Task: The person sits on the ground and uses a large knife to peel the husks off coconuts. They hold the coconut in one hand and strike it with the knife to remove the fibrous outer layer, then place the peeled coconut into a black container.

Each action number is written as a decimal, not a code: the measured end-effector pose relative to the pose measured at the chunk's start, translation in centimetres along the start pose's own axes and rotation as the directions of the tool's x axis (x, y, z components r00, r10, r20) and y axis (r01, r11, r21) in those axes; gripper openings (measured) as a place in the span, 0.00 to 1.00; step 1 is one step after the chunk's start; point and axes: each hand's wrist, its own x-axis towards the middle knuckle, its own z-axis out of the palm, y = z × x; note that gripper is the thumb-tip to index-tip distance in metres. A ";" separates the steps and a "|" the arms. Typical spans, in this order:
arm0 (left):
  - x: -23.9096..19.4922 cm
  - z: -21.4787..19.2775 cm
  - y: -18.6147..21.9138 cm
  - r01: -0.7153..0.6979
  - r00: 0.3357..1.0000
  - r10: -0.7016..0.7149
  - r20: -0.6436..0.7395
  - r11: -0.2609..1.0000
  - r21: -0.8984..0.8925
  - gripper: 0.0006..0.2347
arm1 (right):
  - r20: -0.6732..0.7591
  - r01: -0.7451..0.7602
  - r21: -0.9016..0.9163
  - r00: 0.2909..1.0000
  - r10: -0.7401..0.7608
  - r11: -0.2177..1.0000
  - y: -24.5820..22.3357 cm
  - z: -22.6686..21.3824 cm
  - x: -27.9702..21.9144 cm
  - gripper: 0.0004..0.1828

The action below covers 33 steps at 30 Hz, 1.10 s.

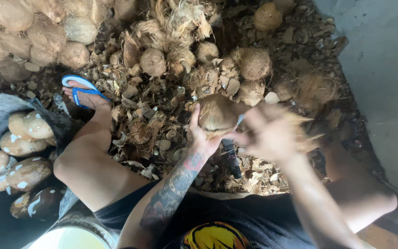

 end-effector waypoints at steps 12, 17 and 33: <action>-0.6 -6.5 2.1 0.042 0.988 -0.068 -0.142 0.982 -0.182 0.41 | -0.318 -0.371 -0.178 0.898 0.304 0.911 10.5 16.1 -12.6 0.08; -0.7 -8.8 6.5 0.033 0.999 -0.033 0.002 0.995 -0.097 0.34 | -0.174 -0.517 0.855 -0.351 0.920 -0.035 18.0 10.0 -14.1 0.21; 6.6 -12.7 9.5 -0.068 0.994 0.076 -0.076 0.992 0.106 0.24 | 0.294 0.159 0.915 0.365 0.884 -0.370 15.8 23.5 23.2 0.19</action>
